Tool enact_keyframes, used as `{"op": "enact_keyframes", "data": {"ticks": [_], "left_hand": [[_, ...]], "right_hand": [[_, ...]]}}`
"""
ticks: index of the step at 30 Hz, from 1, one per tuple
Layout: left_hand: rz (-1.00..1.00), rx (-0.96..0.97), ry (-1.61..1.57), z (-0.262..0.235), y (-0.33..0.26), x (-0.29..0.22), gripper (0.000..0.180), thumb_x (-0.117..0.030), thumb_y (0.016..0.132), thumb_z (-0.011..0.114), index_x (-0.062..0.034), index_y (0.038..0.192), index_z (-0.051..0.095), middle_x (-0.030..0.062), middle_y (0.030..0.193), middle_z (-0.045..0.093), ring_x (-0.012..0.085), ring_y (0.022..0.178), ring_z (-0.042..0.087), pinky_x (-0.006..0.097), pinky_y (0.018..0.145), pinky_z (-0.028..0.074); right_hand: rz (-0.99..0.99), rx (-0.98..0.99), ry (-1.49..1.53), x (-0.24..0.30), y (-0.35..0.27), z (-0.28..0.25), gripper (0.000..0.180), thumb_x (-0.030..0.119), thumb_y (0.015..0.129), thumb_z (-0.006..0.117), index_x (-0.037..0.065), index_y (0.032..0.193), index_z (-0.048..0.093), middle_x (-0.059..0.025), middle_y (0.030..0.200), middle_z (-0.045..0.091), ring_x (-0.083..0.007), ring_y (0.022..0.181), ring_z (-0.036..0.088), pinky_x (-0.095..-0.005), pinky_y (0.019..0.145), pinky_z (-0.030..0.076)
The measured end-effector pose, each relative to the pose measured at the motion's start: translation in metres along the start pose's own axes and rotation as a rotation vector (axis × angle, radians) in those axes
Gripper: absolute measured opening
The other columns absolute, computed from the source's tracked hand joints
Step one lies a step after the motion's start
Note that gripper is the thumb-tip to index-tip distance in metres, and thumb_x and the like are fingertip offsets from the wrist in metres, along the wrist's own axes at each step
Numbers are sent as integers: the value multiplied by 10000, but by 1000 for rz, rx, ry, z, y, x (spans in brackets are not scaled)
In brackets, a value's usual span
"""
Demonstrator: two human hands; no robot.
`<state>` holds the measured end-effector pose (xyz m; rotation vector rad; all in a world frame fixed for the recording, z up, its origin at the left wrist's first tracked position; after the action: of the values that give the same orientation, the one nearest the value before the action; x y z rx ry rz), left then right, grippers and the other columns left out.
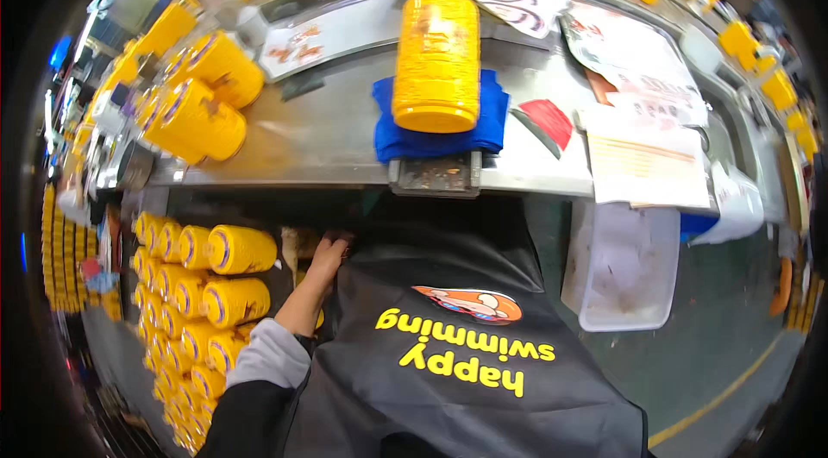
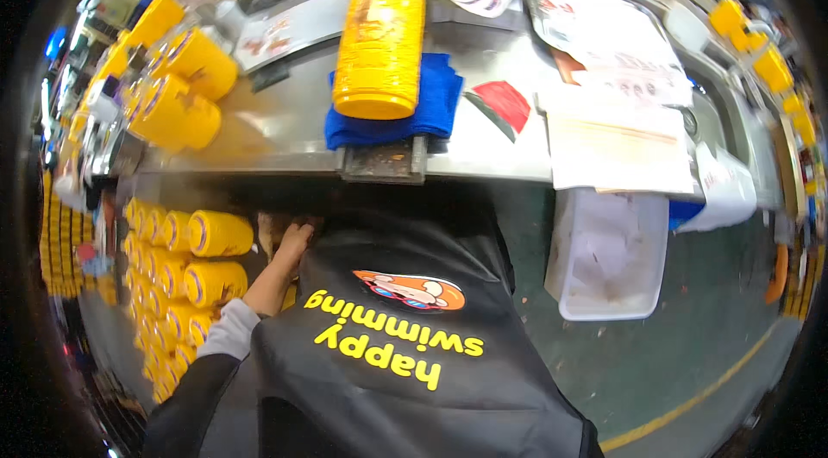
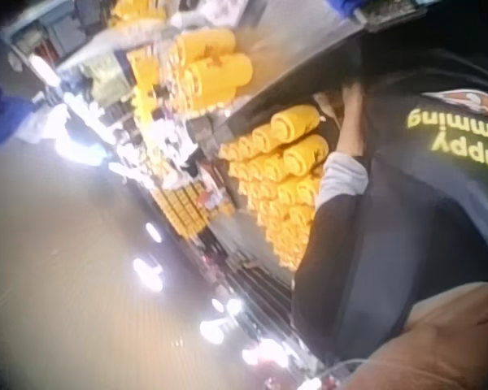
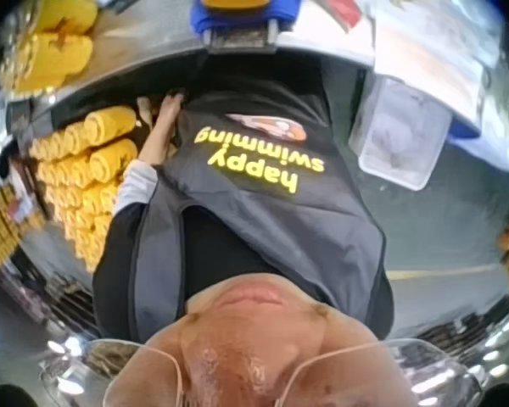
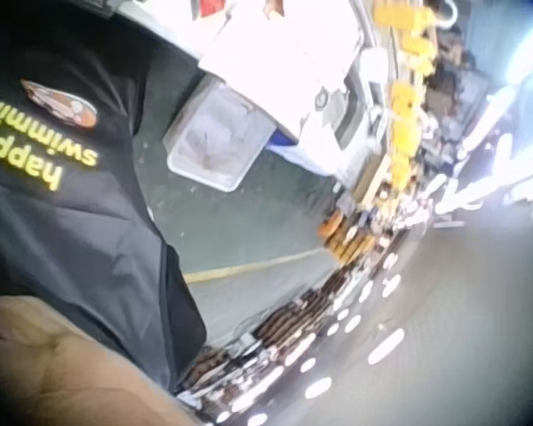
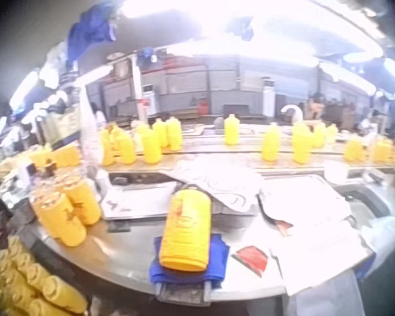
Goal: Labeling and applying decorative elements to yellow bottles on a production line.
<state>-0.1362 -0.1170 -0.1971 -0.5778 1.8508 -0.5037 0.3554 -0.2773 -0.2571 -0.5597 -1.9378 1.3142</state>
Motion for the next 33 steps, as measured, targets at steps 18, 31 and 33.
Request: {"op": "enact_keyframes", "data": {"ticks": [18, 31, 33], "left_hand": [[-289, -317, 30, -28, 26, 65, 482, -239, 889, 576, 20, 1295, 542, 225, 1254, 605, 339, 1140, 604, 417, 896, 515], [-101, -183, 324, -36, 153, -24, 474, -223, 879, 573, 20, 1285, 558, 239, 1255, 605, 349, 1136, 610, 426, 892, 519], [-38, -175, 365, -32, 154, -24, 472, -220, 878, 573, 20, 1284, 561, 241, 1255, 605, 350, 1135, 611, 428, 891, 520]], "right_hand": [[-292, 50, -408, 89, 74, -74, 501, 425, 939, 538, 10, 1211, 604, -219, 1118, 653, -316, 994, 663, -441, 732, 554], [-304, -74, -511, 189, 108, -148, 472, 392, 932, 545, 0, 1186, 616, -245, 1106, 651, -338, 994, 662, -454, 755, 545], [-323, -123, -525, 184, 107, -145, 467, 386, 931, 546, -1, 1182, 618, -249, 1104, 651, -342, 994, 661, -455, 758, 544]]}}
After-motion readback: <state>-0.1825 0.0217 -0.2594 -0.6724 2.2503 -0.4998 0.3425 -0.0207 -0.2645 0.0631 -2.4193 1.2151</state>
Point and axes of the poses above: each hand's wrist, its own y-axis towards the middle knuckle, its own z-axis out of the palm, x = y × z, the point moved 4 cm from there along y, towards the middle knuckle
